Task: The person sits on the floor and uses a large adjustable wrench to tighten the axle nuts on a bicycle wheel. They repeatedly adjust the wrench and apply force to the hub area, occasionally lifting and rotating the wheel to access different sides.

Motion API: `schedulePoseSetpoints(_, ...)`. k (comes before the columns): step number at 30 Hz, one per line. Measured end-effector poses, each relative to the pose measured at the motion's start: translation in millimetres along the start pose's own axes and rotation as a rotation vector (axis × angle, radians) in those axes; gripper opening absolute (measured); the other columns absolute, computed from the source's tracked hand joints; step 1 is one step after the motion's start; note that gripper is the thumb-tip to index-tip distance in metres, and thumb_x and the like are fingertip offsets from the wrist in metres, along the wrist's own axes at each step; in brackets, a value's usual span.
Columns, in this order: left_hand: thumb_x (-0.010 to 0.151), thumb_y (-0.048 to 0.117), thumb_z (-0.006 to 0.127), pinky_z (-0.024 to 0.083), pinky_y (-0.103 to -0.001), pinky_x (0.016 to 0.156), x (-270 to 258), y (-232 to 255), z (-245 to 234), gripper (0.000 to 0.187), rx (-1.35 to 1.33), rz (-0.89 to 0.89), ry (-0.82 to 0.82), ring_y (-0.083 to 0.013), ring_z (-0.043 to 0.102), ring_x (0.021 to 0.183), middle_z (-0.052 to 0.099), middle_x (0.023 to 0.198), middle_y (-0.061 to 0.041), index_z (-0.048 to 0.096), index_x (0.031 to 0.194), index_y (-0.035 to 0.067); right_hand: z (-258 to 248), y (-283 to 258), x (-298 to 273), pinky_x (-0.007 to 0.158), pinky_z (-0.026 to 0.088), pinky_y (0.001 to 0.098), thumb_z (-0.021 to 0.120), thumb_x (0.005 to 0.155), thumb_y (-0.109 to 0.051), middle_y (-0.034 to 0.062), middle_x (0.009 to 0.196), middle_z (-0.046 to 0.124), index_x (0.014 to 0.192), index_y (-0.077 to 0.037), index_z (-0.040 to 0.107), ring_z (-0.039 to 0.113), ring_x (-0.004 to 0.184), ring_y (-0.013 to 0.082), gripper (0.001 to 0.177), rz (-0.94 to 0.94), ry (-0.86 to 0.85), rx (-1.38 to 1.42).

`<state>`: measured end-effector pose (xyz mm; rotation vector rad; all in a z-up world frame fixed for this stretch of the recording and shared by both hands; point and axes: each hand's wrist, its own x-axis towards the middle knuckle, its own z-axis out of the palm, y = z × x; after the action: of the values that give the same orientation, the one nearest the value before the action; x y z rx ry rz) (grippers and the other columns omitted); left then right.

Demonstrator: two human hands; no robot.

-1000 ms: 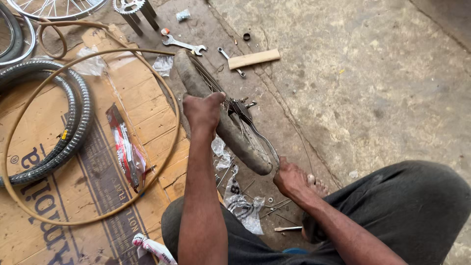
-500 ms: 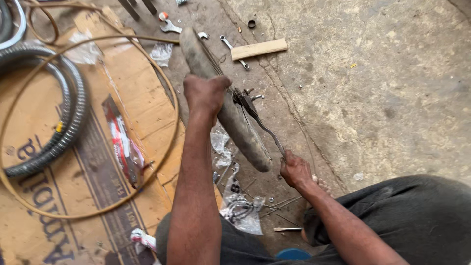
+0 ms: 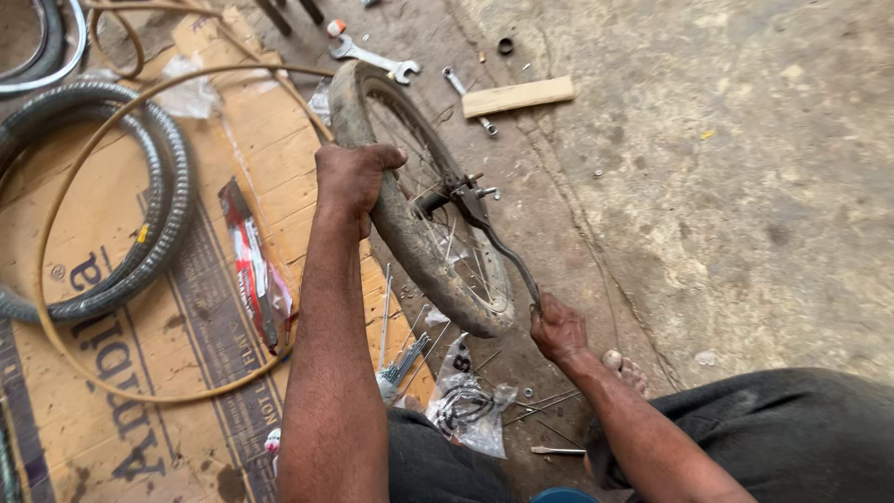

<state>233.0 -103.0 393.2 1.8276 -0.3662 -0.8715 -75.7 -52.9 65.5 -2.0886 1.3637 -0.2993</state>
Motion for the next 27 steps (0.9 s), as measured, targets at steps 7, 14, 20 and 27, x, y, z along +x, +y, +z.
schedulePoseSetpoints(7,0.074,-0.001,0.075,0.058,-0.039,0.044,12.6,1.5,-11.6,0.022,-0.053,0.012,-0.045,-0.0251,0.066,0.05,0.067,0.07,-0.017,0.065,0.088,-0.014,34.2,14.9,19.0,0.058,0.056,0.0467,0.053,0.103,-0.028,0.0144,0.077,0.066,0.106,-0.008,0.06,0.064,0.062,0.0303,0.021,0.096,-0.158,-0.015)
schedulePoseSetpoints(14,0.074,0.008,0.08,0.057,-0.038,0.043,34.2,-8.7,-7.4,0.03,0.01,0.01,-0.025,-0.023,0.065,0.047,0.069,0.069,-0.015,0.069,0.091,-0.015,36.4,16.3,30.2,0.07,0.054,0.0519,0.057,0.1,-0.027,0.0171,0.087,0.07,0.109,-0.009,0.064,0.067,0.076,0.0388,0.021,0.019,-0.061,0.019)
schedulePoseSetpoints(20,0.072,0.019,0.087,0.065,-0.036,0.055,15.0,-5.9,12.5,0.073,-0.102,0.261,-0.057,-0.0186,0.07,0.066,0.069,0.09,-0.014,0.047,0.13,-0.002,20.9,3.7,34.8,0.082,0.053,0.055,0.057,0.096,-0.027,0.0212,0.095,0.071,0.121,-0.007,0.059,0.068,0.088,0.0441,0.032,0.058,-0.006,0.01)
schedulePoseSetpoints(27,0.083,0.028,0.083,0.059,-0.036,0.076,-109.6,-142.7,58.4,0.08,0.002,0.458,0.48,-0.0252,0.071,0.086,0.07,0.113,-0.02,0.042,0.144,-0.005,-3.1,-8.6,28.7,0.079,0.057,0.0497,0.051,0.102,-0.025,0.0181,0.087,0.071,0.117,-0.006,0.059,0.071,0.076,0.0334,0.026,0.133,-0.174,0.009)
